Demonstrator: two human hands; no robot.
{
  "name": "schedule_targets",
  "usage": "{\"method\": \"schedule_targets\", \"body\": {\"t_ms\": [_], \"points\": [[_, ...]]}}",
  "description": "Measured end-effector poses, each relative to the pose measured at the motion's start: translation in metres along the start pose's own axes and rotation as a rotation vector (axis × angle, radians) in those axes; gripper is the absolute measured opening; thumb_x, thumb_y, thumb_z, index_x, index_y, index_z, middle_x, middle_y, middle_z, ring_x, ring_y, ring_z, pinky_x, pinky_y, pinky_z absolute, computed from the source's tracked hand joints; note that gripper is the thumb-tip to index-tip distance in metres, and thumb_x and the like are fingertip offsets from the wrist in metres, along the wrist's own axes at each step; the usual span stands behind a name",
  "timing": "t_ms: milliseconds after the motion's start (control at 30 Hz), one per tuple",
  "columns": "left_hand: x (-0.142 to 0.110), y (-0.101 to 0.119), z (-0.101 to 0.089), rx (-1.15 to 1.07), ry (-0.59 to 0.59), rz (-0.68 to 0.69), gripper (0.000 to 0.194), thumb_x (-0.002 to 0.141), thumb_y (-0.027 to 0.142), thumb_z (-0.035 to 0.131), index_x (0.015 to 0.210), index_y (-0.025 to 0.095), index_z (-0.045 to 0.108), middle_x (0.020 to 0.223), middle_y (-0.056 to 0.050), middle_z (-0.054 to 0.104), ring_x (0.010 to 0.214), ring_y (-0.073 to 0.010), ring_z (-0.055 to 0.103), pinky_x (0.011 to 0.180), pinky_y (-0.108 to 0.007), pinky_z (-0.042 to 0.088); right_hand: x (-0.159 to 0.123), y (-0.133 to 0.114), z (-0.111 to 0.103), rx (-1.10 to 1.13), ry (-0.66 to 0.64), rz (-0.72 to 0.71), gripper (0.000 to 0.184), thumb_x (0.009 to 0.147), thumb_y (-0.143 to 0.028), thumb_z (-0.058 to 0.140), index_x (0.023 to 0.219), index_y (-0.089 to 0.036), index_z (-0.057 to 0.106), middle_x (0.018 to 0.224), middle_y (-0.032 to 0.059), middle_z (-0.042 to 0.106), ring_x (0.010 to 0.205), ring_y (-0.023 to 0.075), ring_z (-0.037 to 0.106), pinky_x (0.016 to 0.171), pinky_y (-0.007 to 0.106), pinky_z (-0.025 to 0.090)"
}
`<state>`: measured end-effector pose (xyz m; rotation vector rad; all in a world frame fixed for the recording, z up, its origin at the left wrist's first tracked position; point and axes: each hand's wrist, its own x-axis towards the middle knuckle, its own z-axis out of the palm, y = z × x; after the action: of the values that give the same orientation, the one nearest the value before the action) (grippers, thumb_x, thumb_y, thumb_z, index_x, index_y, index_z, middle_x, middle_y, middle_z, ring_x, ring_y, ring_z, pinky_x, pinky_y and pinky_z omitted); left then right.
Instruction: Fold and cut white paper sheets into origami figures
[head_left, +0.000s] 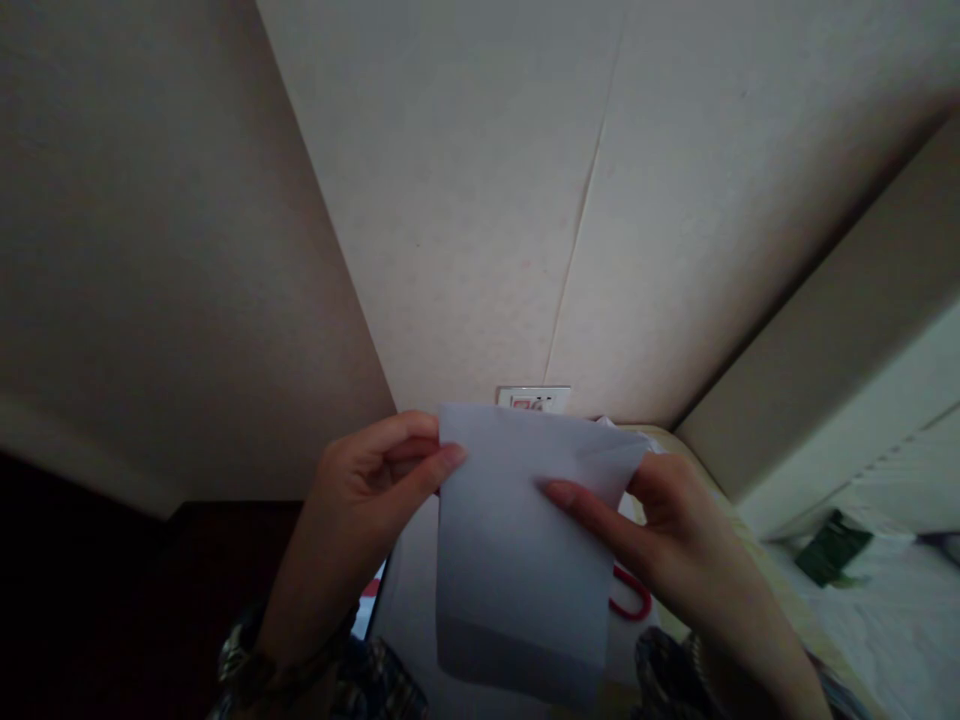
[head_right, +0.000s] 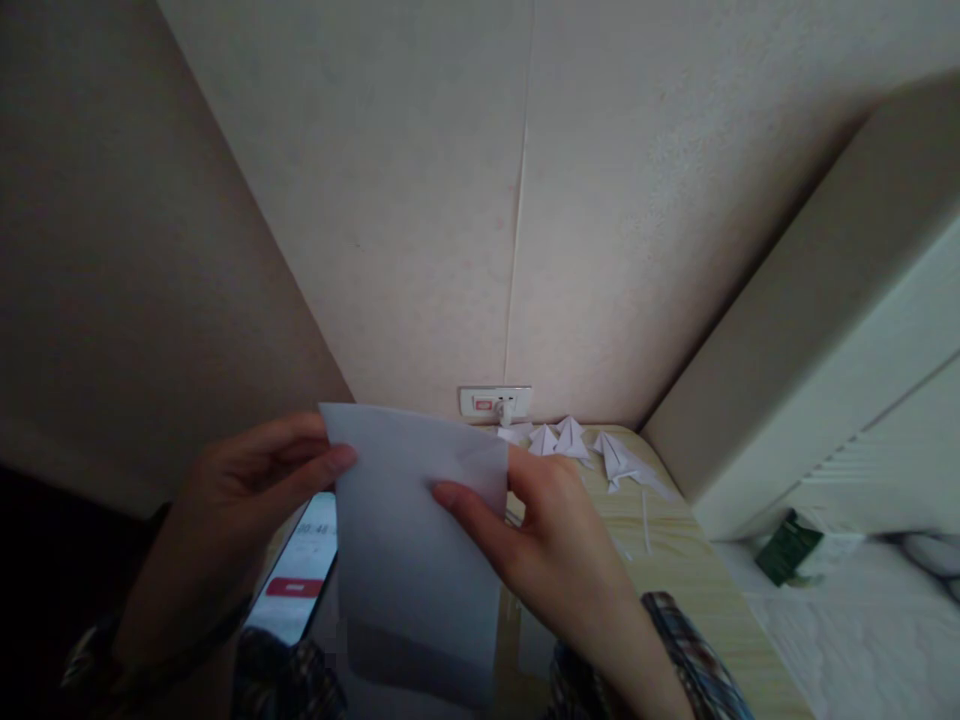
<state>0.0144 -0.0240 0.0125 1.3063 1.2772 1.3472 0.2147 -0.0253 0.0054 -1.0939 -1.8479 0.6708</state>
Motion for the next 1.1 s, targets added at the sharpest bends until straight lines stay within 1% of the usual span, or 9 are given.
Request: {"method": "schedule_targets", "body": {"t_ms": [333,467,600,667,733,800,867,1000,1100], "points": [[0.0030,-0.0016,-0.0003,-0.010,-0.016,0.048,0.009,0.069,0.017,0.076,0.064,0.024,0.073,0.062,0.007,0.074,0.060,-0.0103,0.068,0.055,-0.012,0.051,-0.0008,0.0013,-0.0007,-0.045,-0.005,-0.030,0.017,0.087,-0.025,0.066,0.073,-0.019,0.072,0.064,-0.0029,0.074,0.055,0.0130,0.066,0.053,0.020,0.048],[0.0033,-0.0003,0.0001,-0.018,-0.032,0.032,0.009,0.069,0.016,0.074,0.063,0.023,0.072,0.056,0.007,0.070,0.058,-0.0109,0.068,0.054,-0.013,0.052,-0.0008,0.0019,-0.0022,-0.045,-0.006,-0.042,0.016,0.088,-0.025,0.065,0.074,-0.019,0.072,0.068,-0.0027,0.075,0.059,0.0135,0.068,0.057,0.020,0.050],[0.0031,-0.0020,-0.0006,-0.002,-0.031,0.040,0.007,0.069,0.016,0.074,0.067,0.022,0.072,0.058,0.006,0.070,0.059,-0.0116,0.068,0.051,-0.013,0.051,-0.0017,0.0015,-0.0027,-0.047,-0.019,-0.035,0.014,0.089,-0.024,0.064,0.079,-0.020,0.073,0.070,-0.0027,0.076,0.061,0.0143,0.069,0.059,0.021,0.051],[0.0030,-0.0041,-0.0020,0.003,-0.043,0.047,0.005,0.070,0.017,0.073,0.069,0.022,0.073,0.060,0.005,0.071,0.059,-0.0116,0.068,0.052,-0.013,0.051,-0.0021,0.0008,-0.0020,-0.046,-0.047,-0.031,0.016,0.089,-0.024,0.064,0.076,-0.020,0.071,0.069,-0.0031,0.075,0.060,0.0136,0.068,0.057,0.021,0.049],[0.0033,-0.0062,-0.0034,-0.002,-0.070,0.051,0.005,0.070,0.020,0.074,0.065,0.021,0.072,0.057,0.005,0.070,0.054,-0.0103,0.066,0.048,-0.012,0.049,-0.0023,-0.0002,-0.0008,-0.078,-0.070,-0.034,0.023,0.088,-0.023,0.066,0.065,-0.020,0.067,0.061,-0.0044,0.070,0.054,0.0122,0.063,0.052,0.021,0.046],[0.0038,-0.0076,-0.0042,-0.007,-0.092,0.049,0.010,0.068,0.021,0.075,0.059,0.020,0.070,0.053,0.006,0.068,0.047,-0.0078,0.061,0.042,-0.011,0.044,-0.0024,-0.0012,0.0003,-0.109,-0.087,-0.043,0.029,0.087,-0.023,0.068,0.058,-0.020,0.061,0.054,-0.0055,0.064,0.048,0.0108,0.057,0.047,0.021,0.042],[0.0042,-0.0080,-0.0044,-0.003,-0.084,0.053,0.013,0.067,0.021,0.074,0.056,0.020,0.068,0.049,0.007,0.065,0.042,-0.0060,0.055,0.038,-0.010,0.040,-0.0021,-0.0015,0.0008,-0.105,-0.098,-0.064,0.029,0.087,-0.023,0.068,0.059,-0.020,0.061,0.053,-0.0062,0.062,0.046,0.0099,0.055,0.045,0.021,0.040],[0.0045,-0.0067,-0.0055,0.113,-0.014,0.128,0.011,0.071,0.021,0.070,0.061,0.023,0.074,0.053,0.008,0.067,0.045,-0.0065,0.055,0.040,-0.011,0.040,-0.0008,0.0001,-0.0015,-0.113,-0.073,-0.092,0.025,0.087,-0.021,0.067,0.063,-0.020,0.063,0.053,-0.0070,0.063,0.043,0.0087,0.053,0.042,0.020,0.038],[0.0040,-0.0057,-0.0067,0.219,0.000,0.174,0.014,0.073,0.019,0.068,0.067,0.026,0.078,0.055,0.008,0.069,0.048,-0.0069,0.057,0.042,-0.011,0.041,-0.0005,0.0015,-0.0042,-0.146,-0.055,-0.105,0.026,0.087,-0.022,0.067,0.062,-0.020,0.064,0.052,-0.0062,0.064,0.043,0.0094,0.054,0.042,0.021,0.037]]}}
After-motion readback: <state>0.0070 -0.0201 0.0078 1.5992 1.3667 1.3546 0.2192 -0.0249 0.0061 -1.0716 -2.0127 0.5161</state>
